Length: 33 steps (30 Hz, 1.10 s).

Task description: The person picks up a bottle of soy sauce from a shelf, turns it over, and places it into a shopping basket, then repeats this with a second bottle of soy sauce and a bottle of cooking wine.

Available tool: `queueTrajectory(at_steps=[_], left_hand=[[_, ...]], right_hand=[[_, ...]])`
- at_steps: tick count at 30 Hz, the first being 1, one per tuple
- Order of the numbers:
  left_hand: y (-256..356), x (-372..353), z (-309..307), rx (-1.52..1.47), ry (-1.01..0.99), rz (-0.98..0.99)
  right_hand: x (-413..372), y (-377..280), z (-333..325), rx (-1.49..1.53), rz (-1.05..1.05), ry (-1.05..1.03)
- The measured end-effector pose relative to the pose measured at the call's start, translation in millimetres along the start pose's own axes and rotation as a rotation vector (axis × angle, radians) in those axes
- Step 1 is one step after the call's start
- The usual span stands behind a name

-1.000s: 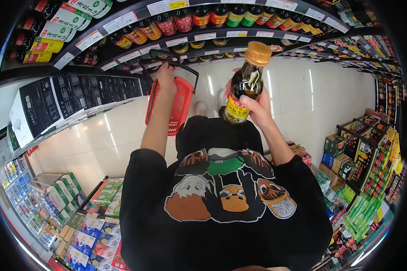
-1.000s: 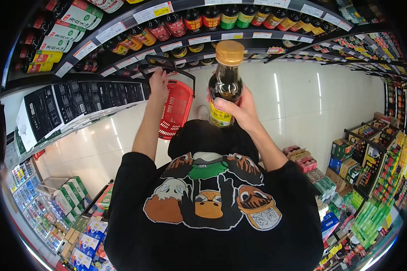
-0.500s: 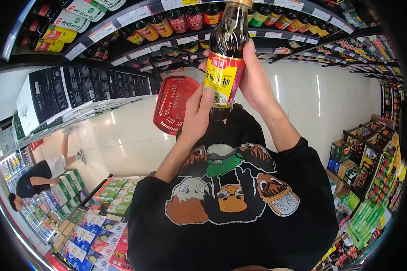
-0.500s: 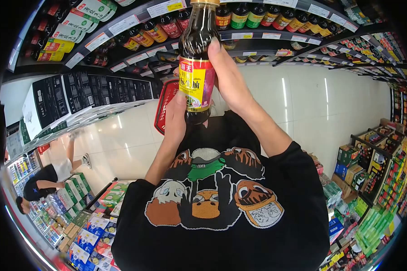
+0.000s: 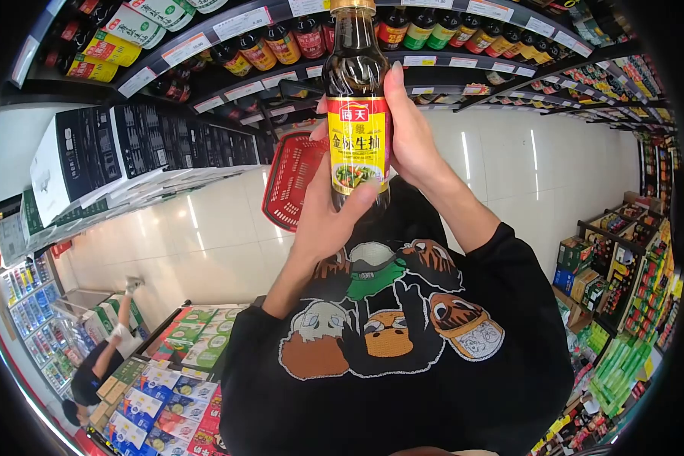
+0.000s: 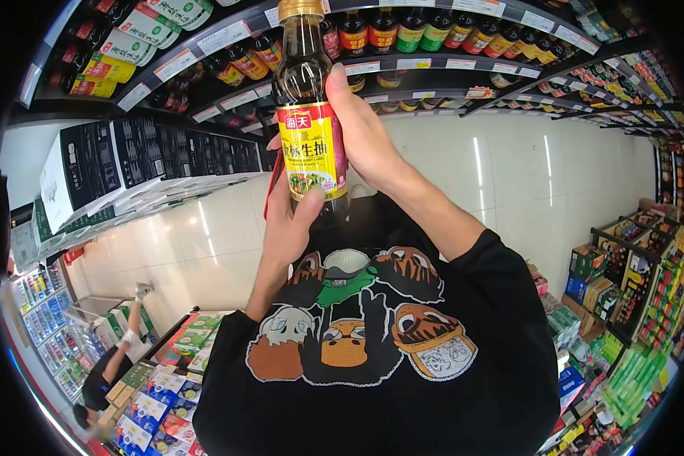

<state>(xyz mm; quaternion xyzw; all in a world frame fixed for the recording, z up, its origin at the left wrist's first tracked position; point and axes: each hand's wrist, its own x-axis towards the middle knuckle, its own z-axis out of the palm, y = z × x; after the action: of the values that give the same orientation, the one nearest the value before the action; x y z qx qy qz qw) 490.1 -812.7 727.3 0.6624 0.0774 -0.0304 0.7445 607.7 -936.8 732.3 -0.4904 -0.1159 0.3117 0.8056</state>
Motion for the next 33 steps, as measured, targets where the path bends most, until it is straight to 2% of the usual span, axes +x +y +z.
queueTrajectory(at_steps=[2, 12, 14, 16, 18, 20, 22, 23, 24, 26, 27, 28, 30, 31, 33], left_hand=[[2.4, -4.5, -3.9, 0.009, -0.068, 0.008], [8.4, -13.5, -16.1, -0.055, -0.085, -0.031], [7.7, -14.4, -21.7, -0.222, -0.154, 0.065], [-1.7, -12.1, -27.5, -0.269, -0.145, 0.036], [-3.4, -11.9, -32.1, -0.690, -0.387, -0.033], [-3.6, -14.0, -23.6, -0.663, -0.332, -0.096], [-15.9, -8.8, -21.9, -1.053, -0.603, -0.020], [-21.1, -12.0, -17.8, -1.126, -0.585, -0.015], [-21.5, -12.0, -17.6, -1.136, -0.579, -0.014], [-20.2, -6.5, -25.0, -0.956, -0.622, -0.094], [-23.2, -6.6, -31.4, -0.833, -0.651, -0.036], [-23.5, -6.6, -42.2, -0.605, -0.602, -0.070], [-19.4, -15.7, -43.9, -0.367, -0.387, -0.066], [-14.1, -18.3, -42.4, -0.372, -0.386, -0.064], [-3.0, -23.4, -39.5, -0.260, -0.192, -0.014]], right_hand=[[0.1, 1.8, 2.2, 0.029, 0.035, 0.005], [-2.3, 0.2, 16.0, 0.095, 0.065, 0.010], [-3.1, -5.4, 20.1, 0.145, 0.028, -0.043], [-1.2, -2.1, 16.5, 0.050, -0.030, -0.047], [-4.4, -3.6, 22.2, 0.114, -0.126, -0.094], [-1.6, 1.0, 29.1, 0.128, -0.119, -0.127], [1.9, 1.5, 37.3, 0.382, -0.093, -0.432], [1.8, 2.7, 38.8, 0.376, -0.086, -0.430], [1.1, 4.9, 40.5, 0.303, -0.042, -0.343], [0.7, 9.1, 43.8, 0.158, 0.045, -0.177], [2.3, 9.3, 44.2, 0.230, 0.067, -0.182], [5.3, 5.8, 41.1, 0.147, 0.022, -0.229], [3.3, -3.1, 50.3, 0.086, -0.037, -0.040], [4.0, -5.6, 49.7, 0.081, -0.034, -0.041], [6.5, -9.0, 47.2, -0.078, -0.143, -0.026]])
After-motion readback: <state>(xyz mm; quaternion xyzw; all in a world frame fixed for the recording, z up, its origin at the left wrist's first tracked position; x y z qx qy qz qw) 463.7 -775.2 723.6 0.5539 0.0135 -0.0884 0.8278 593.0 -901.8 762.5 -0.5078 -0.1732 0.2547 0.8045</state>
